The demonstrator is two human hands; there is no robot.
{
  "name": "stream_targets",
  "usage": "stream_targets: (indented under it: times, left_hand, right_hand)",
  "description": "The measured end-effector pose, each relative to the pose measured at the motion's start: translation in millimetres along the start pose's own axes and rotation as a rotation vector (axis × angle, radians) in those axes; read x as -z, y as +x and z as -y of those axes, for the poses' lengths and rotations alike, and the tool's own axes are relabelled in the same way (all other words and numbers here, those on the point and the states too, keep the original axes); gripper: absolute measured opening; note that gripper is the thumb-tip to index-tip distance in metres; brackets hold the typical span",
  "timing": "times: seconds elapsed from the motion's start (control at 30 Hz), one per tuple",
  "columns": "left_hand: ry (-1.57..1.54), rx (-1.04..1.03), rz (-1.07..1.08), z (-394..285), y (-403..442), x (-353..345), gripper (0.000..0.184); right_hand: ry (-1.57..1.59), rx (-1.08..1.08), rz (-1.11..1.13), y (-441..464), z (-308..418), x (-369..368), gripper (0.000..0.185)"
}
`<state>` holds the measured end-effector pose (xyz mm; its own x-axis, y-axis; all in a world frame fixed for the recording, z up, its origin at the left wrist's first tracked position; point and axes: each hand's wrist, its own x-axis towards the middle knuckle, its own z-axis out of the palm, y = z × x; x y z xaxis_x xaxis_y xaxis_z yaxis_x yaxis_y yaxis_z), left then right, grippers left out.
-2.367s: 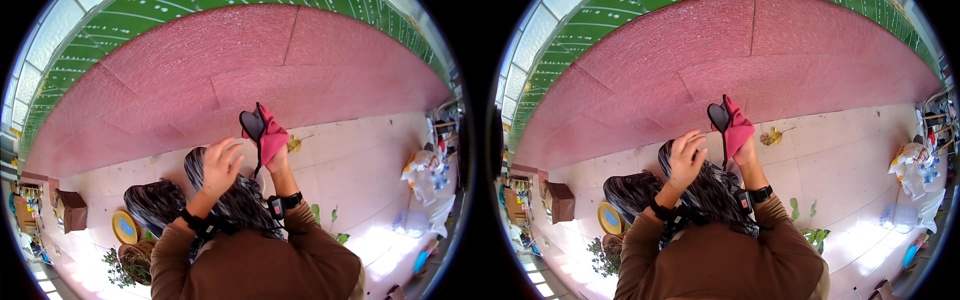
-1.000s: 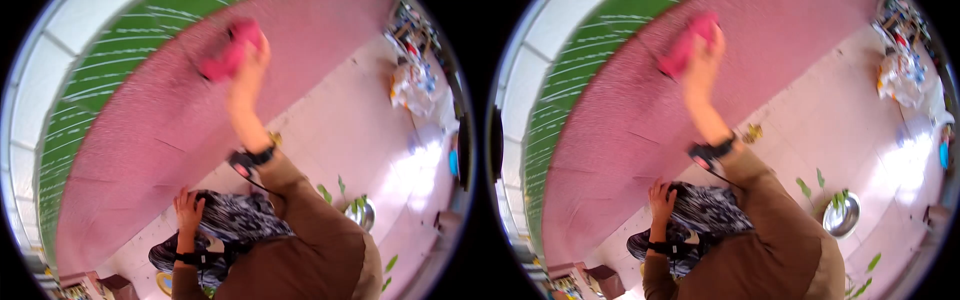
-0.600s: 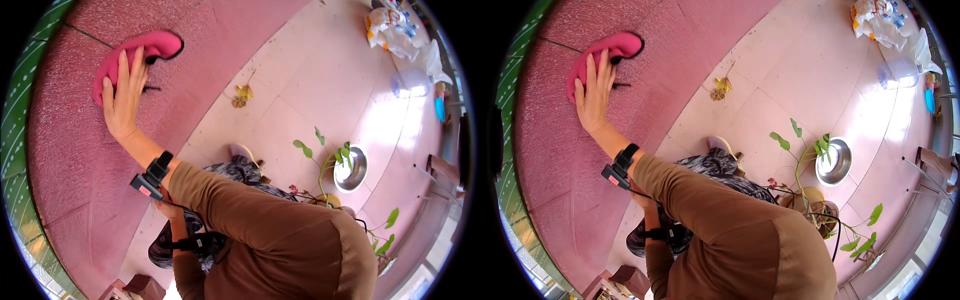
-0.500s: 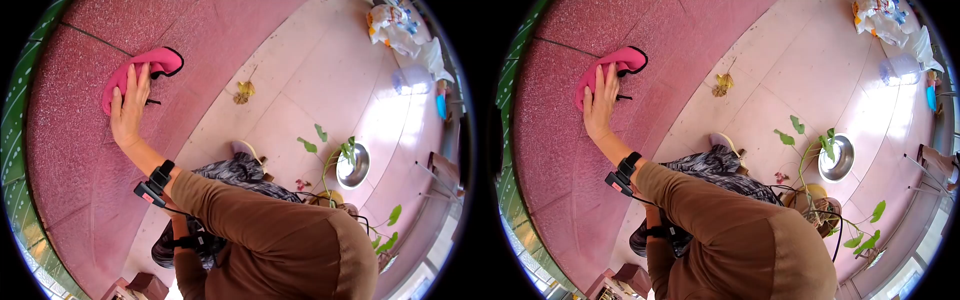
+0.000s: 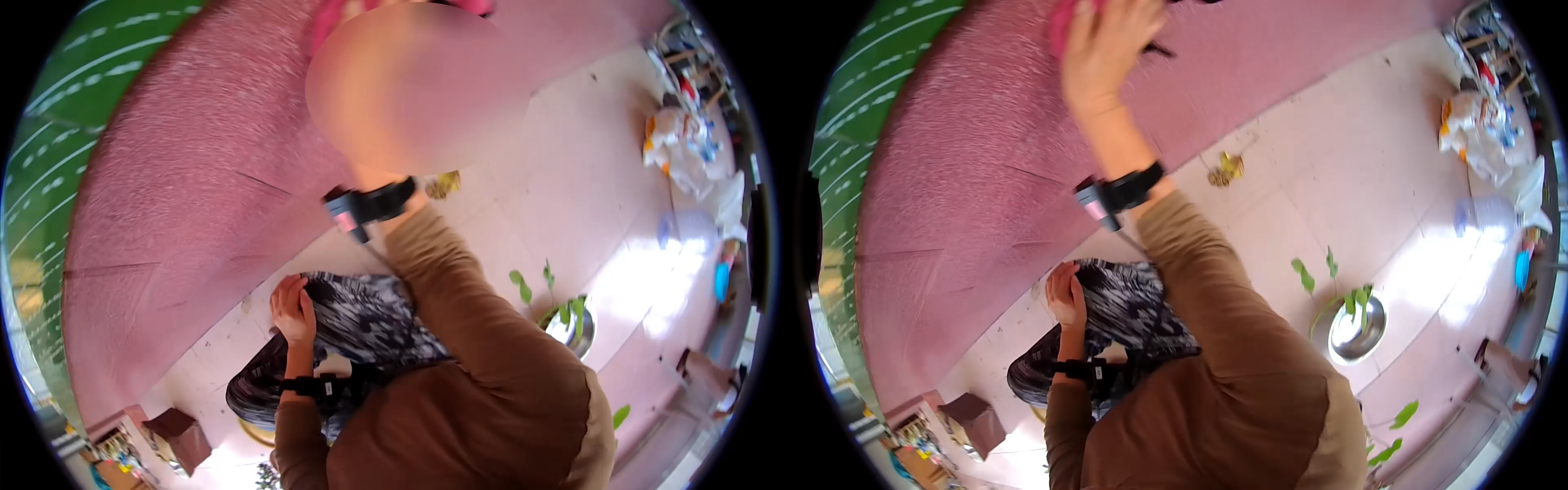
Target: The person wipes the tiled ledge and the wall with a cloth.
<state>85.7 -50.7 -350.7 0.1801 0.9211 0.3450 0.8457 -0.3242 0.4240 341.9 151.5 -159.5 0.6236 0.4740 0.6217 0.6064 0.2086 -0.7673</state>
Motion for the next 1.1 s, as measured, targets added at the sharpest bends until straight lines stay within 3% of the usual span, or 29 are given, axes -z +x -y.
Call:
stream_targets:
  times: [0.07,0.1,0.23,0.57,0.63,0.67,0.7,0.77,0.87,0.93,1.1]
  left_hand:
    - [-0.005,-0.002,-0.017,-4,1,-2,0.016]
    - [-0.007,-0.02,-0.042,-9,4,-2,0.016]
    - [-0.01,-0.056,-0.058,-18,14,-1,0.014]
    - [-0.011,-0.04,-0.031,-19,21,-5,0.014]
    - [-0.022,-0.03,-0.034,-18,19,-5,0.014]
    - [-0.008,-0.028,-0.027,-17,17,-5,0.014]
    - [0.004,-0.028,-0.025,-17,17,-5,0.014]
    - [0.005,-0.029,-0.037,-19,16,-4,0.014]
    - [0.002,-0.025,-0.051,-19,15,-5,0.014]
    - [-0.012,-0.025,-0.038,-21,15,-2,0.014]
    - [-0.005,-0.062,-0.07,-22,15,-6,0.013]
  right_hand:
    - [0.177,0.324,-0.33,51,-30,-20,0.046]
    - [0.169,0.363,-0.349,68,-41,-18,0.048]
    - [0.156,0.262,-0.341,82,-89,-21,0.049]
    - [0.101,-0.78,-0.289,-119,-255,-87,0.055]
    - [0.28,-1.026,-0.265,-143,-271,-91,0.055]
    - [0.294,-1.021,-0.266,-154,-288,-101,0.055]
    - [0.483,-1.301,-0.316,-161,-308,-113,0.055]
    - [0.698,-1.566,-0.352,-143,-311,-119,0.055]
    - [0.729,-1.454,-0.432,-83,-262,-97,0.057]
    - [0.471,-0.961,-0.382,-27,-198,-63,0.055]
    - [0.3,-0.171,-0.329,95,-121,-20,0.052]
